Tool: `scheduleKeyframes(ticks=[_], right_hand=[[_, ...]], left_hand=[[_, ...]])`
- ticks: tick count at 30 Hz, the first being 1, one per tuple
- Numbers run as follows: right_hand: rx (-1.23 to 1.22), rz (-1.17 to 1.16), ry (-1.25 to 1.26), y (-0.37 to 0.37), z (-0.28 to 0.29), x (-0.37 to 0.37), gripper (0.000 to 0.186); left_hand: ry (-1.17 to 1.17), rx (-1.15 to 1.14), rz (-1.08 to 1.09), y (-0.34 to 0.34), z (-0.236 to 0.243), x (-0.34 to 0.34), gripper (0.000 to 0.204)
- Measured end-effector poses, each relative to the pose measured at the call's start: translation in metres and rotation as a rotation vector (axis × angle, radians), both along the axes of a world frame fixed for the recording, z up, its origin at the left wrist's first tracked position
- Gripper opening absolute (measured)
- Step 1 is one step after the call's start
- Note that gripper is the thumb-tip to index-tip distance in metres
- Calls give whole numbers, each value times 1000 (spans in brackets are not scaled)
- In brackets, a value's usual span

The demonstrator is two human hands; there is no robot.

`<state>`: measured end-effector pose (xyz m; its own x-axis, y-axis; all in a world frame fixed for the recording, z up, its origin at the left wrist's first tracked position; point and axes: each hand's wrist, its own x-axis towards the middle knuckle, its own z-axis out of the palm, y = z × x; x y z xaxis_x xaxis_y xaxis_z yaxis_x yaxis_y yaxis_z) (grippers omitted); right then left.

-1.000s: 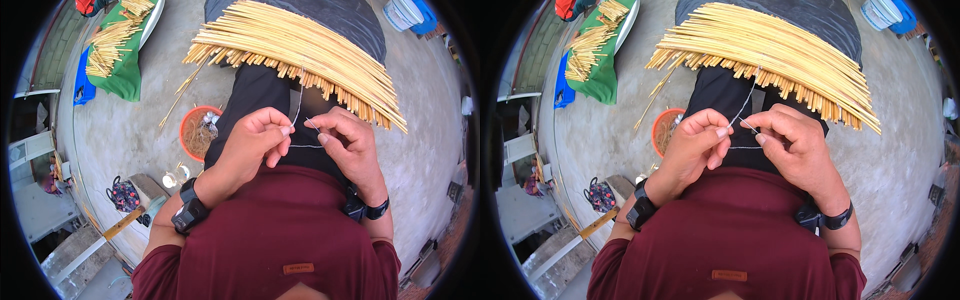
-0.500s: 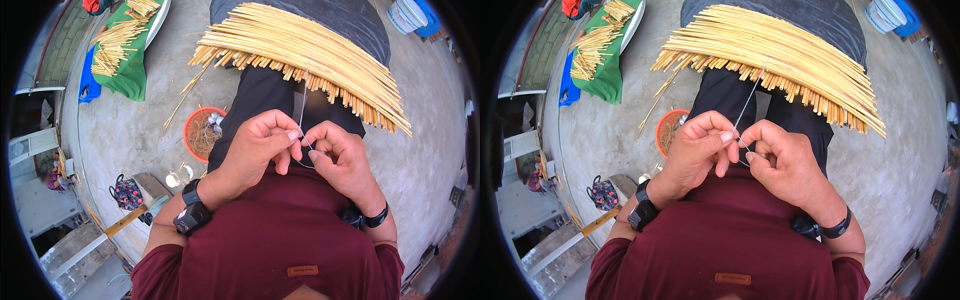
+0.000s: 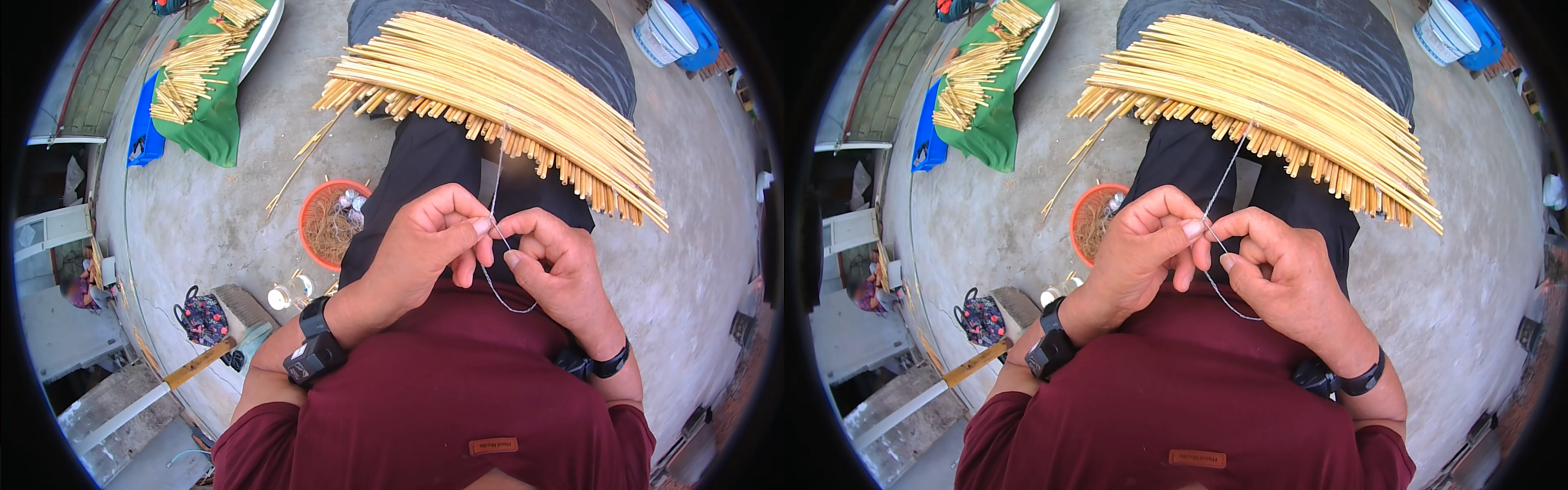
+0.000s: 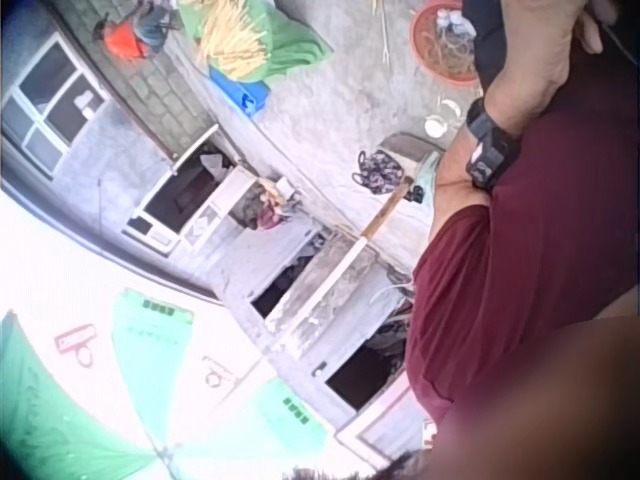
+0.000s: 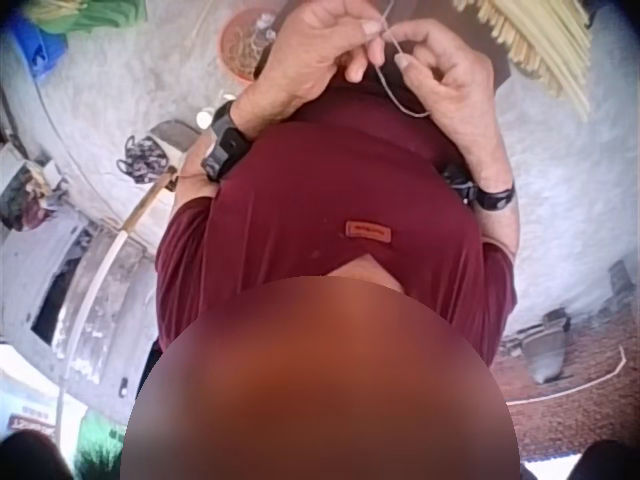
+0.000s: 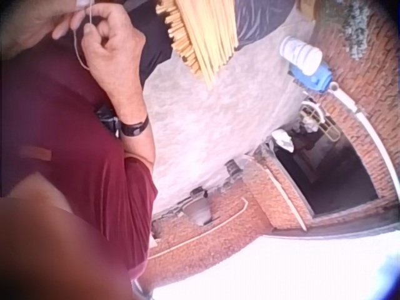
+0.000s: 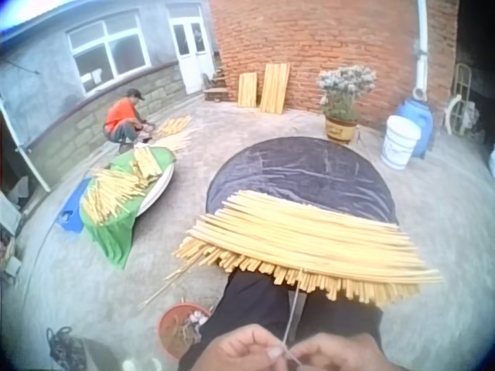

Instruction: The person ties a bundle of bamboo sticks together using a thin string. They wrap the string around the sticks and tie a knot to secure them.

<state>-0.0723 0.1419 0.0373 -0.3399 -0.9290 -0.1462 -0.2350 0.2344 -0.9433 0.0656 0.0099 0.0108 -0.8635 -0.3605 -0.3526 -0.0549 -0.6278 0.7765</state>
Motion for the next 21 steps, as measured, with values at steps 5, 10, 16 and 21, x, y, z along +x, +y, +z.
scheduleKeyframes(ticks=[5,10,16,21], right_hand=[[-14,-3,-19,-1,-2,1,24],[-24,0,-22,0,-5,1,25],[-23,8,-18,1,-5,0,26],[-30,1,-15,1,-5,1,26]], left_hand=[[11,2,1,-1,-2,0,3],[13,6,4,-1,-1,-1,3],[5,-9,4,0,-2,-1,4],[6,-14,5,1,-2,-2,4]])
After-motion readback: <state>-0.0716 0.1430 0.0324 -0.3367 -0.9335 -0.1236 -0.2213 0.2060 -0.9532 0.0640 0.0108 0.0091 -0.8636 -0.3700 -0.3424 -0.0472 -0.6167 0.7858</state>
